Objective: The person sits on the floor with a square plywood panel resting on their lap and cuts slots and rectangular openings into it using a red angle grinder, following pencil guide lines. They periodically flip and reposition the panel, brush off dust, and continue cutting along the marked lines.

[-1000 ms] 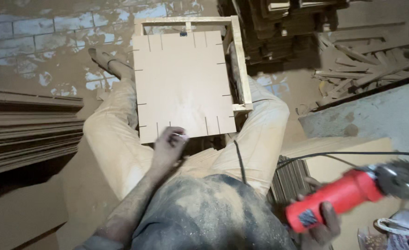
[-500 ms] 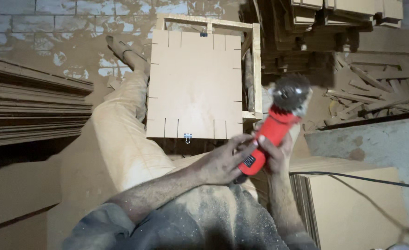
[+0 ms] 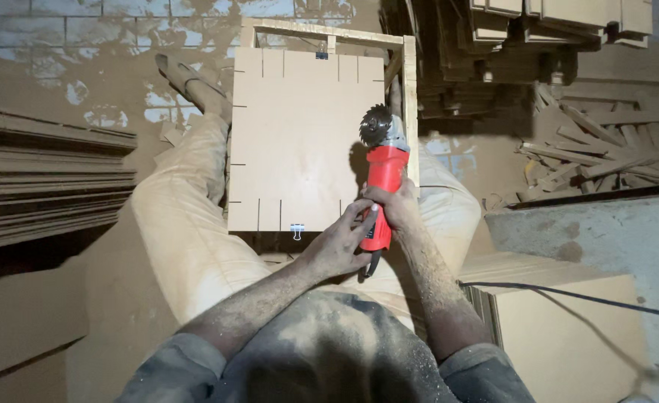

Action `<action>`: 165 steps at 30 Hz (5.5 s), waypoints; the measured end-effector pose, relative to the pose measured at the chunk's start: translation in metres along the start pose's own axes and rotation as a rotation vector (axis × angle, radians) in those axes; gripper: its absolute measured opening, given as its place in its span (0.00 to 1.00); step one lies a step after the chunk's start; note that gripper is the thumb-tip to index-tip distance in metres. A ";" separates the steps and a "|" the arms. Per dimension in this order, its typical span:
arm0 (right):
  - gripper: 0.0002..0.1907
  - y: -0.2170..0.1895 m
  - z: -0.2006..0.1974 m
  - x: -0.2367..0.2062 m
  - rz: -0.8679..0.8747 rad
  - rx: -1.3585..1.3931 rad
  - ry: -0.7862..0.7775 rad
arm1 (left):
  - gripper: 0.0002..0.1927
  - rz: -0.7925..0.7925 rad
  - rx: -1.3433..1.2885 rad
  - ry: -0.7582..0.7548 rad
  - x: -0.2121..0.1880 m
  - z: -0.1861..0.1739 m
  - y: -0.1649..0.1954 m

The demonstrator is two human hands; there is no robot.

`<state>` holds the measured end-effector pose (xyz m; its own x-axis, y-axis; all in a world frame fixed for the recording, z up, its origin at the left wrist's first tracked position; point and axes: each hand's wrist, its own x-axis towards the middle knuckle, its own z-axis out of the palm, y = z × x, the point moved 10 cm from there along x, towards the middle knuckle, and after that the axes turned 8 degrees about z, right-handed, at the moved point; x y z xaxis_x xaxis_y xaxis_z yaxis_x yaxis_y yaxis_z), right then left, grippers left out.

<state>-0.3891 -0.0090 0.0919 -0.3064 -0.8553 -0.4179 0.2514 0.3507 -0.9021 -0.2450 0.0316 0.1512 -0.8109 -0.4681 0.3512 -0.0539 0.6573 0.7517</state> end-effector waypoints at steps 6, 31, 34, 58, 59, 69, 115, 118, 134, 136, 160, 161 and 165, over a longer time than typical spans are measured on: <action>0.26 0.014 0.002 0.022 0.080 0.083 0.010 | 0.47 -0.003 -0.007 0.008 0.004 0.002 -0.024; 0.21 -0.050 -0.017 0.158 0.027 -0.359 0.156 | 0.58 -0.200 0.511 -0.463 0.003 -0.021 -0.139; 0.21 -0.056 -0.018 0.165 0.005 -0.391 0.168 | 0.58 -0.205 0.512 -0.476 0.002 -0.019 -0.146; 0.22 -0.051 -0.014 0.175 0.155 -0.459 0.162 | 0.58 -0.221 0.510 -0.521 -0.001 -0.011 -0.158; 0.22 -0.053 -0.015 0.174 0.180 -0.528 0.183 | 0.58 -0.221 0.516 -0.527 -0.001 -0.011 -0.158; 0.14 -0.059 -0.006 0.172 0.140 -0.532 0.176 | 0.58 -0.202 0.513 -0.481 0.001 -0.017 -0.151; 0.34 0.048 -0.075 0.039 0.233 -0.717 0.242 | 0.59 -0.175 0.550 -0.392 0.012 -0.027 -0.173; 0.33 0.045 -0.074 0.037 0.224 -0.775 0.241 | 0.59 -0.181 0.565 -0.413 0.012 -0.025 -0.175; 0.24 0.016 -0.042 0.017 0.203 -0.718 0.255 | 0.59 -0.154 0.563 -0.371 0.012 -0.019 -0.169; 0.22 0.011 -0.037 0.016 0.131 -0.660 0.223 | 0.59 -0.151 0.563 -0.371 0.012 -0.019 -0.170; 0.27 -0.082 -0.032 -0.058 -0.546 -0.937 0.283 | 0.37 -0.563 0.309 0.549 -0.085 -0.114 -0.196; 0.25 -0.085 -0.036 -0.059 -0.500 -0.887 0.284 | 0.36 -0.760 0.427 0.513 -0.111 -0.124 -0.205; 0.24 -0.086 -0.040 -0.054 -0.348 -0.695 0.250 | 0.34 -0.821 0.165 0.573 -0.156 -0.151 -0.202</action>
<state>-0.4310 0.0227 0.1880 -0.4787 -0.8771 -0.0391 -0.4976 0.3077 -0.8110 -0.0197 -0.1171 0.0291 -0.0878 -0.9961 0.0083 -0.5835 0.0582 0.8101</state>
